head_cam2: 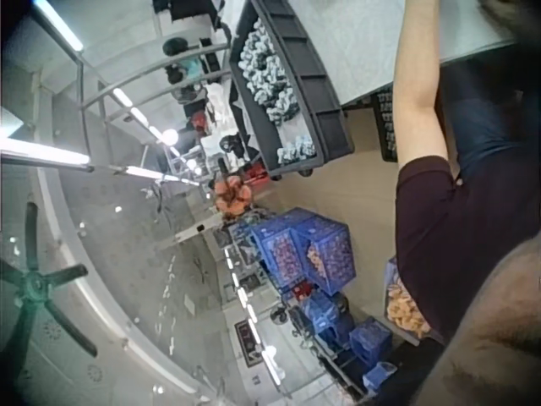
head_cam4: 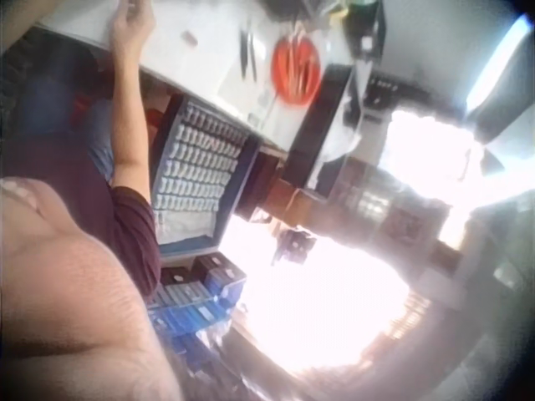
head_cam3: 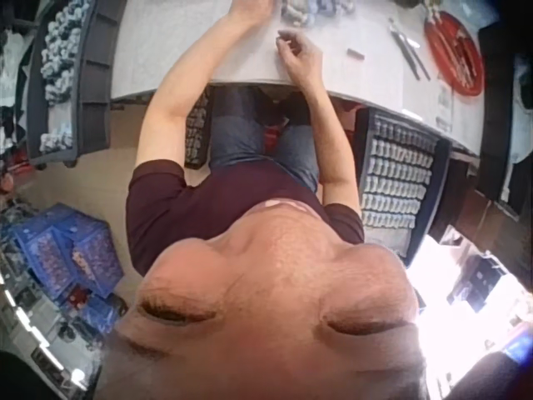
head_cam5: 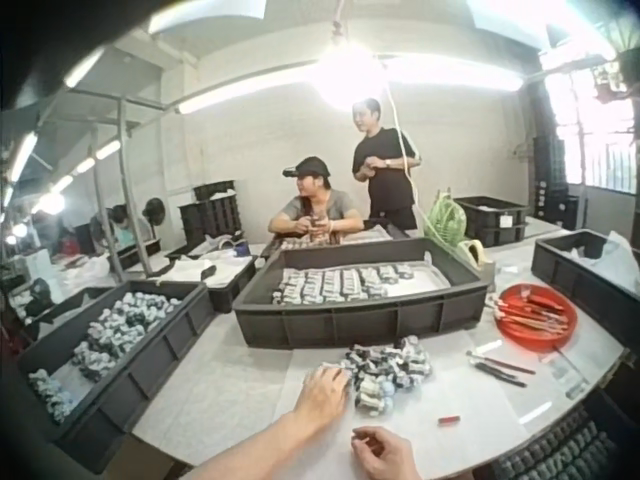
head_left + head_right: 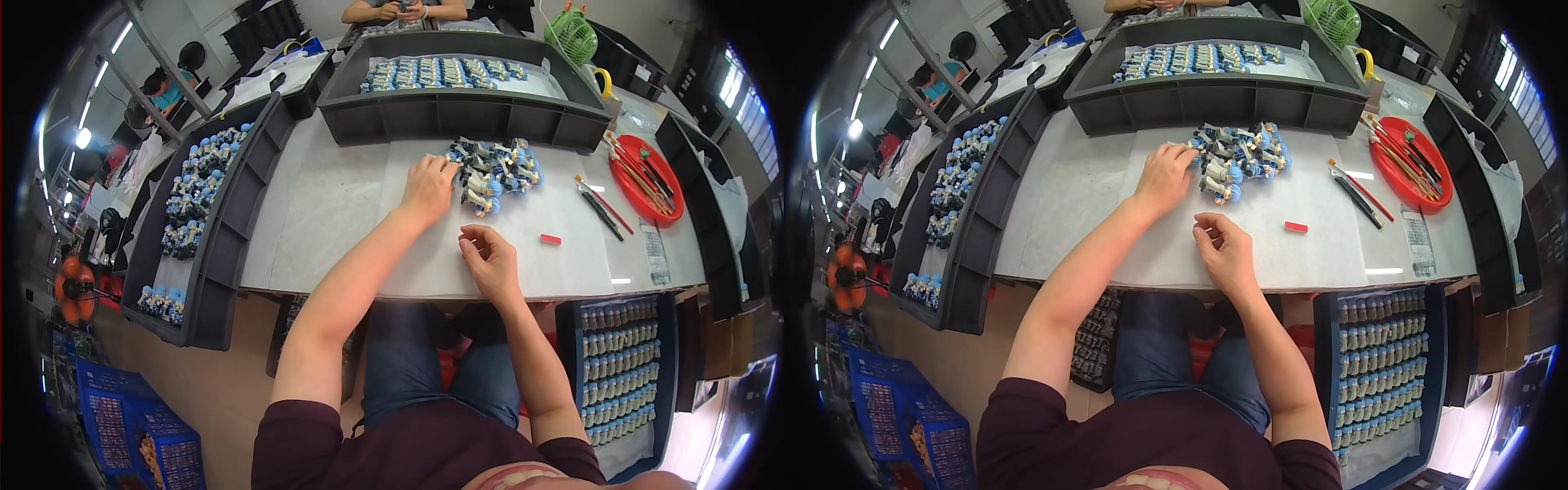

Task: The person sits at a workbench and repeatedly picks up small blue and white figurines from a pile. They manipulate the figurines with their hands, appearing to assemble or inspect them, and then place them into a blue tray filled with similar items. The process is repetitive and involves handling the small objects one at a time.

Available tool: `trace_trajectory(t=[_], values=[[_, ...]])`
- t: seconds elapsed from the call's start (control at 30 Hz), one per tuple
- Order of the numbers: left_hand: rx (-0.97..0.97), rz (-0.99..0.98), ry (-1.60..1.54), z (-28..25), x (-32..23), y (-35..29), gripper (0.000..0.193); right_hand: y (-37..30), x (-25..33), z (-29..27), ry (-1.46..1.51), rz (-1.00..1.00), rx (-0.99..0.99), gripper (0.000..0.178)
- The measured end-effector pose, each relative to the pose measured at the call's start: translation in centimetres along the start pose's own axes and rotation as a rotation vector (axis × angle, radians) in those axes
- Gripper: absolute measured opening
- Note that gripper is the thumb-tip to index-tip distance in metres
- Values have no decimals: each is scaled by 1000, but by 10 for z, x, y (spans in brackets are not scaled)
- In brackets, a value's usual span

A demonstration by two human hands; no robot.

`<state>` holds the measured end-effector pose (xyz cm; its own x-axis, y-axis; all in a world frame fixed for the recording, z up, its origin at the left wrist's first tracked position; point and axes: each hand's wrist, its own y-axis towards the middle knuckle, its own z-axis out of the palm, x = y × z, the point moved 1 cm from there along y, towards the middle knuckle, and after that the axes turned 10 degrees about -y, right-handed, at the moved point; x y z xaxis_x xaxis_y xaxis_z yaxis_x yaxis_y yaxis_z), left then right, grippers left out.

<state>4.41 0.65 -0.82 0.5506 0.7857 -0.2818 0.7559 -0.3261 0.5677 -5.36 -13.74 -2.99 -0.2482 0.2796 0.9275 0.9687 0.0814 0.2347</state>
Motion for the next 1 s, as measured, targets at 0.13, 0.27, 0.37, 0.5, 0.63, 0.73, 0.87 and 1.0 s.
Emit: trace_trajectory(t=[0.13, 0.27, 0.37, 0.5, 0.63, 0.73, 0.87, 1.0], values=[[63, -57, 105, 10, 0, 10, 35, 1, -3, -1, 34, 5, -1, 18], [20, -103, 54, 8, 5, 8, 31, 1, -4, 1, 78, 7, -15, 18], [-51, -177, -155, -6, -1, 1, 28, 1, -3, 1, 85, 16, -13, 18], [-70, -446, -771, -31, -32, -19, 27, 0, -6, -1, 92, 21, -23, 18], [-70, -559, -1146, -36, -52, -57, 30, 0, -4, 1, 95, 12, -33, 19], [-170, -585, -1309, -29, -50, -78, 29, -1, 1, 3, 77, 10, -35, 19], [-322, -560, -1329, -16, -44, -95, 28, -7, 14, 8, -347, -268, -120, 17], [-424, -555, -1367, -18, -44, -99, 29, -15, 39, 26, -290, -337, -85, 19]])
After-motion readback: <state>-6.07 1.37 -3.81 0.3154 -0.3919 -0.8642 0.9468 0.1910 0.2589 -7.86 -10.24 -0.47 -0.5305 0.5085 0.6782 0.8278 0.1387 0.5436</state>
